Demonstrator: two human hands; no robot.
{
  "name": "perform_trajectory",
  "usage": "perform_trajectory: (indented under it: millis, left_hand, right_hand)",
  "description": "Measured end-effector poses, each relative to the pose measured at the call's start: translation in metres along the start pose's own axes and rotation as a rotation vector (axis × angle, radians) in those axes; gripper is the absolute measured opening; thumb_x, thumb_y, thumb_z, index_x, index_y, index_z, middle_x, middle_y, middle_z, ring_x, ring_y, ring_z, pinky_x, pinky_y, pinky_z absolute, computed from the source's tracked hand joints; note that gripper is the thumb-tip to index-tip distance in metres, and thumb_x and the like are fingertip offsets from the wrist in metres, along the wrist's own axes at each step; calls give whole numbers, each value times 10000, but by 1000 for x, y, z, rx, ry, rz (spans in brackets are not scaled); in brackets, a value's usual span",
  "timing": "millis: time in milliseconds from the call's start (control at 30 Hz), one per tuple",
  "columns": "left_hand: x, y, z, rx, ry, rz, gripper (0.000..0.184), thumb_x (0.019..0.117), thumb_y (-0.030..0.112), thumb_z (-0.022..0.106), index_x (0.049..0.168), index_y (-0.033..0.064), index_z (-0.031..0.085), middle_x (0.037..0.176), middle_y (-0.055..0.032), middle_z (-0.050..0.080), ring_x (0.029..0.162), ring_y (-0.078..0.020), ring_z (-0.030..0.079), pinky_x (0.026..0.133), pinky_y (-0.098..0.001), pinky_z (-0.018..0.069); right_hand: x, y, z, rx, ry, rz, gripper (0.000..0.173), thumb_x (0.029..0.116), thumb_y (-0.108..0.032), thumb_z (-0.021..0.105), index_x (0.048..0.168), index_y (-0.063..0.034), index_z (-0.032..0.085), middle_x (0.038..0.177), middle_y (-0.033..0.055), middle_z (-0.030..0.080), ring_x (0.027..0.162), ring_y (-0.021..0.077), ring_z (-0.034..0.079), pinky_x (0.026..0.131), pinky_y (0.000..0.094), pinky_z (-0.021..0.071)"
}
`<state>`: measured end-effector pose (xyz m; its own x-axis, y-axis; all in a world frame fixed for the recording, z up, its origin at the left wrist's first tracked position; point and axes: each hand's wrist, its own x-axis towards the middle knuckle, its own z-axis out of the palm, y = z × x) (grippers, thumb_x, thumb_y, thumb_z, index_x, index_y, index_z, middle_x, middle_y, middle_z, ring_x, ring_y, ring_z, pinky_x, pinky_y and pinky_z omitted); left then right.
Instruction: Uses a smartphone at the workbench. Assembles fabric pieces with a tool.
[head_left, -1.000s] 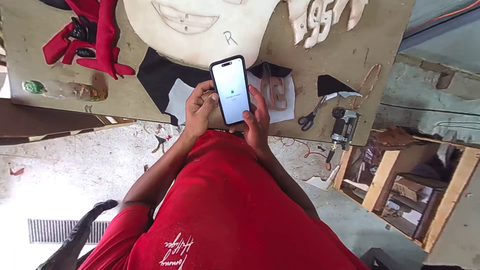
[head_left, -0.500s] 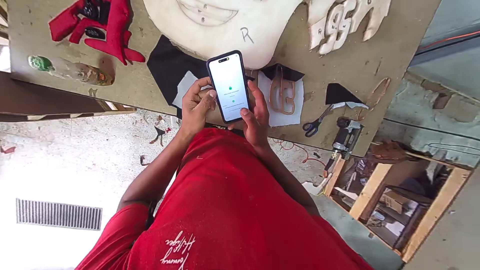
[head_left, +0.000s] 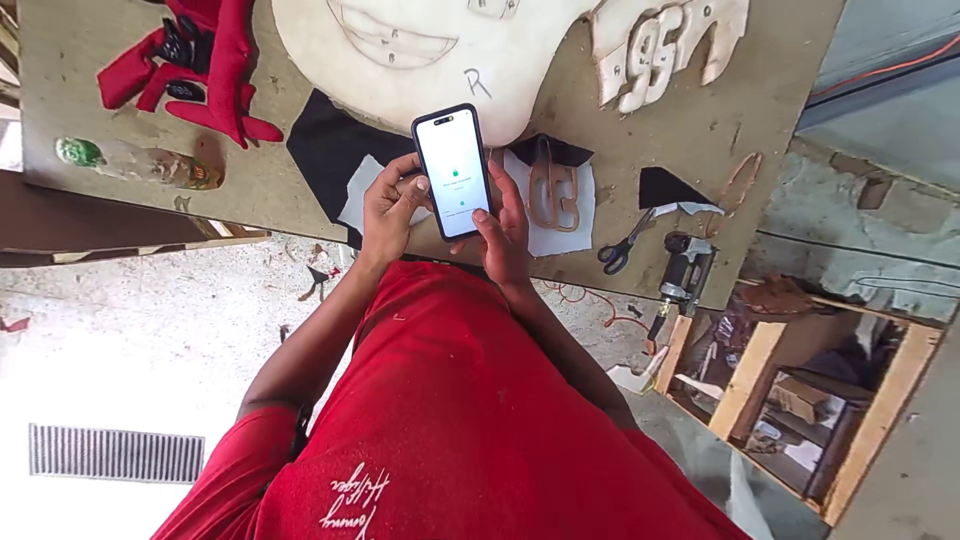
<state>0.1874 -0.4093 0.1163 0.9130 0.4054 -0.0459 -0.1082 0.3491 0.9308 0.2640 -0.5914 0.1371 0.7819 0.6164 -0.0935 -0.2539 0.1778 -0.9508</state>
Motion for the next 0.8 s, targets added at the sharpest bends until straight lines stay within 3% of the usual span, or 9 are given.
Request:
perform_trajectory:
  millis: [200,333,433,500,600,700,800]
  left_hand:
    - [30,-8,13,1,-26,-40,328,1063,84,520,1384,22,546,1082,-137,719,868,-216,728,803,-388,631]
    - [63,-19,18,83,-21,-112,338,1065,115,527,1399,69,545,1094,-100,718,842,-174,722,771,-347,630]
    - [107,-44,13,99,-11,-153,323,1056,99,548,1356,-20,558,1068,-156,737,902,-245,742,811,-406,638]
    - [131,-54,12,87,-9,-178,319,1053,97,554,1347,-28,558,1047,-156,736,897,-246,740,817,-409,634]
    - [158,-57,12,65,-29,-163,329,1053,90,555,1359,-31,545,1062,-163,737,910,-259,744,819,-414,638]
    - [180,-64,8,48,-39,-159,324,1047,74,560,1346,-49,549,1080,-173,734,939,-283,744,822,-438,644]
    - [200,-80,3,39,-62,-150,333,1032,48,575,1344,-64,534,1092,-178,731,961,-295,740,841,-458,639]
  right_hand:
    - [18,0,-21,-25,36,21,636,1043,-192,529,1615,-156,252,1326,207,603,885,346,729,612,493,656]
    - [48,8,-48,-171,36,67,543,1069,-231,484,1584,-125,347,1374,158,601,952,304,728,643,462,661]
    - [76,15,-67,-250,65,143,516,1077,-243,484,1580,-194,378,1330,116,641,913,259,731,630,416,650]
    - [88,10,-74,-255,90,213,481,1078,-260,483,1554,-263,414,1268,96,664,831,243,726,585,392,634]
    - [107,3,-86,-211,42,241,460,1081,-241,470,1535,-268,404,1284,86,660,831,269,728,532,386,623]
    - [126,8,-99,-116,1,316,431,1108,-265,412,1539,-266,417,1344,80,632,882,284,724,548,405,625]
    - [168,40,-112,79,-26,356,468,1084,-256,378,1550,-228,368,1293,141,639,905,313,722,546,444,624]
